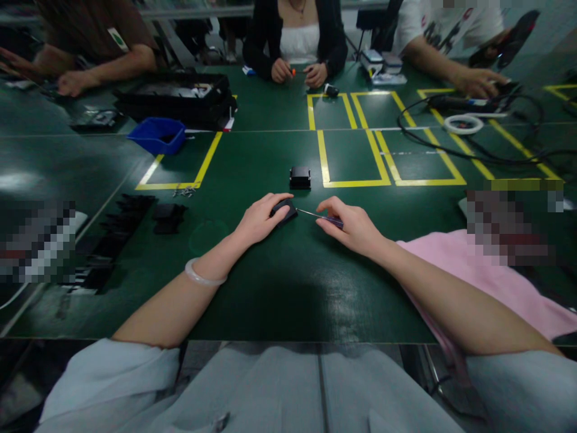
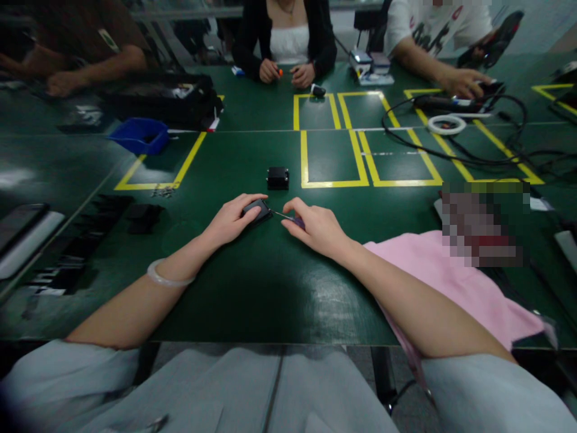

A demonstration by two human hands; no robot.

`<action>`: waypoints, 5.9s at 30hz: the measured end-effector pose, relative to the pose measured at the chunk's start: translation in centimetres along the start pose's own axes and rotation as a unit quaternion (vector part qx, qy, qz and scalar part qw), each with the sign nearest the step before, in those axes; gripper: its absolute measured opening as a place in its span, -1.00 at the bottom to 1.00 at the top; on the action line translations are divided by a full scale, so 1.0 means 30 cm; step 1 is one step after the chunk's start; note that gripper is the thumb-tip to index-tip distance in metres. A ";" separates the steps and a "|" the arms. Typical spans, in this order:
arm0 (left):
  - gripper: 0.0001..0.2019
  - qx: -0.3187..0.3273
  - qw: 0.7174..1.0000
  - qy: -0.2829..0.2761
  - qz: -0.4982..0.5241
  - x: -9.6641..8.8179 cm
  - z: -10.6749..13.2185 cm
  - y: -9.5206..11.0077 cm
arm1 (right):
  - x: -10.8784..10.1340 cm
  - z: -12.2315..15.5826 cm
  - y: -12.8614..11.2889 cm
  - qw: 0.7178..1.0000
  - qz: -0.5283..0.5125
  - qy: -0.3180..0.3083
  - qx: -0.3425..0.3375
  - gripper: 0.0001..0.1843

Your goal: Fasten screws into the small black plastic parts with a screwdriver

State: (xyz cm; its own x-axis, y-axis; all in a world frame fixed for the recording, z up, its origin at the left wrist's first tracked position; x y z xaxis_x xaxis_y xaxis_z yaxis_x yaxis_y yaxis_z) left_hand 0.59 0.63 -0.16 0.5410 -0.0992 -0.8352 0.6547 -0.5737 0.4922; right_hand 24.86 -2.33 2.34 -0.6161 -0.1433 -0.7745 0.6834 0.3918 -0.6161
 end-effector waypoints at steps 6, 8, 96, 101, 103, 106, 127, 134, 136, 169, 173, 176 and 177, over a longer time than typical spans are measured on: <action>-0.52 0.002 1.000 -0.004 0.003 -0.002 0.000 0.009 | -0.001 -0.003 0.003 1.000 -0.002 -0.003 0.007 -0.70; -0.52 0.002 1.000 -0.004 0.004 -0.003 0.000 0.009 | 0.000 -0.004 0.005 1.000 0.006 0.001 0.008 -0.71; -0.51 0.020 1.000 -0.008 -0.001 -0.008 0.004 0.020 | -0.002 0.006 0.018 0.993 -0.024 0.106 -0.047 -0.80; -0.52 0.023 1.000 -0.008 -0.004 -0.007 0.005 0.017 | -0.010 0.003 0.011 0.996 -0.020 0.079 -0.022 -0.79; -0.52 0.023 1.000 -0.008 -0.003 -0.007 0.005 0.017 | -0.009 0.004 0.009 0.996 -0.019 0.081 -0.025 -0.80; -0.51 0.023 1.000 -0.008 -0.002 -0.007 0.003 0.019 | -0.005 0.007 0.008 0.994 -0.021 0.099 -0.036 -0.81; -0.50 0.023 1.000 -0.009 -0.006 -0.008 0.002 0.024 | -0.006 0.003 0.015 0.996 -0.022 0.086 -0.030 -0.77; -0.51 0.022 1.000 -0.007 -0.003 -0.007 0.004 0.020 | -0.003 0.007 0.010 0.994 -0.024 0.096 -0.037 -0.80; -0.51 0.019 1.000 -0.009 -0.005 -0.008 0.003 0.020 | -0.002 0.009 0.011 0.994 -0.030 0.102 -0.040 -0.79; -0.50 0.014 1.000 -0.014 -0.004 -0.009 0.004 0.023 | -0.012 0.004 0.008 0.997 -0.015 0.072 -0.016 -0.79; -0.50 0.015 1.000 -0.014 -0.003 -0.011 0.005 0.024 | -0.012 0.004 0.004 0.998 -0.019 0.065 -0.016 -0.81; -0.50 0.016 1.000 -0.014 -0.004 -0.010 0.004 0.022 | -0.010 0.007 0.000 0.997 -0.021 0.073 -0.024 -0.79; -0.50 0.018 1.000 -0.014 -0.004 -0.009 0.004 0.021 | -0.011 0.007 -0.001 0.997 -0.021 0.075 -0.026 -0.78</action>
State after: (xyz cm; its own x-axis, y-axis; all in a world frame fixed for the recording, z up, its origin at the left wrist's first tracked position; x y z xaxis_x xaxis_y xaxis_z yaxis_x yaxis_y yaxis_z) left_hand 0.78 0.20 0.36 0.5207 -0.1165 -0.8458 0.6398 -0.6026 0.4769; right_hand 25.13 -2.49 2.57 -0.6983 -0.0245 -0.7154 0.6366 0.4357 -0.6363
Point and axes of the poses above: each hand's wrist, its own z-axis away from the middle knuckle, its own x-axis out of the palm, y = z × x, the point moved 2 cm from there along -z, towards the middle knuckle, and after that the axes turned 10 degrees about x, right-handed, at the moved point
